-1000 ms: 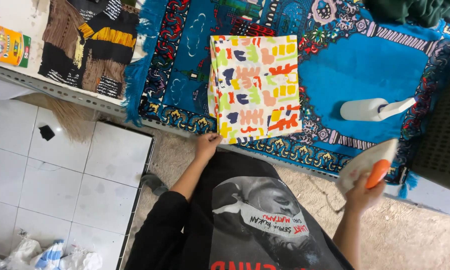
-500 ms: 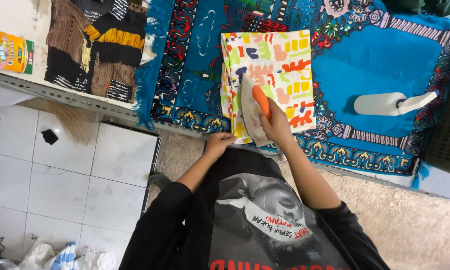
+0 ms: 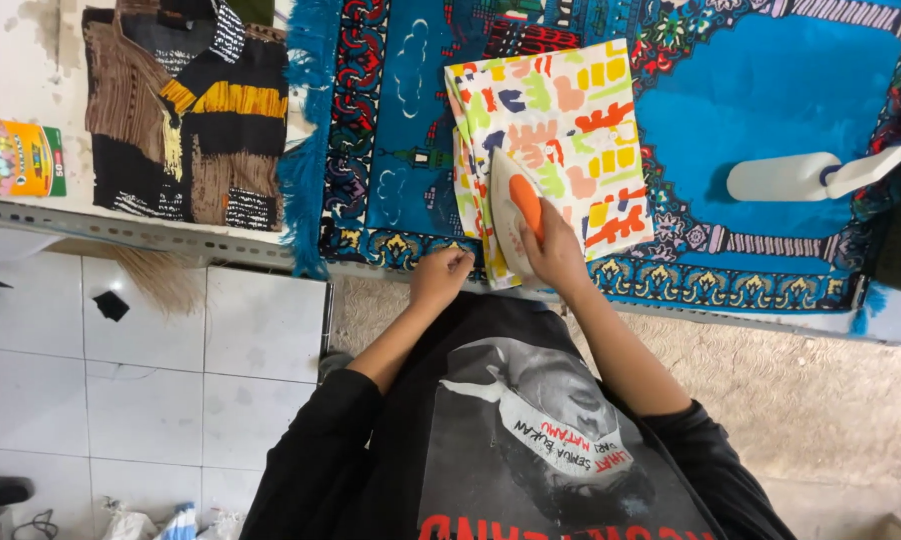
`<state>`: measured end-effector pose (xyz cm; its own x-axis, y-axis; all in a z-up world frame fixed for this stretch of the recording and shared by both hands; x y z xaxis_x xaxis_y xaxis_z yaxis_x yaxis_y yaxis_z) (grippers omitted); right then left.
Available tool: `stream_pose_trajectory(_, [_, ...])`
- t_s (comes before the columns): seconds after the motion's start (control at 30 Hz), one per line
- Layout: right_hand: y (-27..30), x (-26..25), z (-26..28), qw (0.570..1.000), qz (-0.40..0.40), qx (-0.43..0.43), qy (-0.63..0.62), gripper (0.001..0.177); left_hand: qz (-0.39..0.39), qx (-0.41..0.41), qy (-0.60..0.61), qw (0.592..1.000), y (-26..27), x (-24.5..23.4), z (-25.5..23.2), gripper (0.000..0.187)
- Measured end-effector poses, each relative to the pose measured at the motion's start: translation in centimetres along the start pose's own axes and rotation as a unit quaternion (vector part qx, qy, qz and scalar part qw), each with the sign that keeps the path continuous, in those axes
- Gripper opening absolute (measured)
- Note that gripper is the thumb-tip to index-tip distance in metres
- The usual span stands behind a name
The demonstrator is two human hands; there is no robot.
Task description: The person irons a colorful patterned shirt on a blue patterned mat, sprays it with water, and smooths it with hands. They then retrieve a blue and white floral shirt from a basket, lay it on the mat, spray it, and iron it. The first shirt is placed on a nearby shelf after ironing.
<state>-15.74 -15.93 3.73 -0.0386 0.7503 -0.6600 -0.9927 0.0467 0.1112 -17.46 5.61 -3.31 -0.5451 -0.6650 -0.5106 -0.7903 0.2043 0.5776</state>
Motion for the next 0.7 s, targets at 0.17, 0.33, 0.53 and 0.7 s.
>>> stream_pose_trajectory(0.17, [-0.3,-0.1,1.7,1.0,0.006,0.024,0.003,0.052,-0.106,0.105,-0.034,0.988,0.3,-4.4,-1.7,0.026])
stream_pose_trajectory(0.33, [5.9,0.5,-0.6,0.994,0.061,0.094,-0.019,0.053,-0.215,0.245,-0.135,0.936,-0.6,-6.5,-2.6,0.03])
stream_pose_trajectory(0.53, [5.0,1.5,-2.4,0.994,0.053,0.092,0.022,0.055,-0.191,0.408,-0.191,0.872,-2.7,-6.0,-4.4,0.048])
stream_pose_trajectory(0.7, [-1.7,1.1,0.3,0.992,0.005,0.117,0.049,0.052,-0.218,0.501,-0.257,0.797,-4.2,-4.5,-4.9,0.054])
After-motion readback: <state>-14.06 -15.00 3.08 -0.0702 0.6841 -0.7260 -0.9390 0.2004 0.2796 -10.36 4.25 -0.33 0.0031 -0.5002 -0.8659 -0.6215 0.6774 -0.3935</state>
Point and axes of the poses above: each hand's wrist, its own y-axis away from the middle knuckle, its own x-axis out of the palm, z = x × y, the point moved 5 cm from there along -y, towards the middle knuckle, and after that the axes turned 10 degrees about -y, right-handed, at the moved point
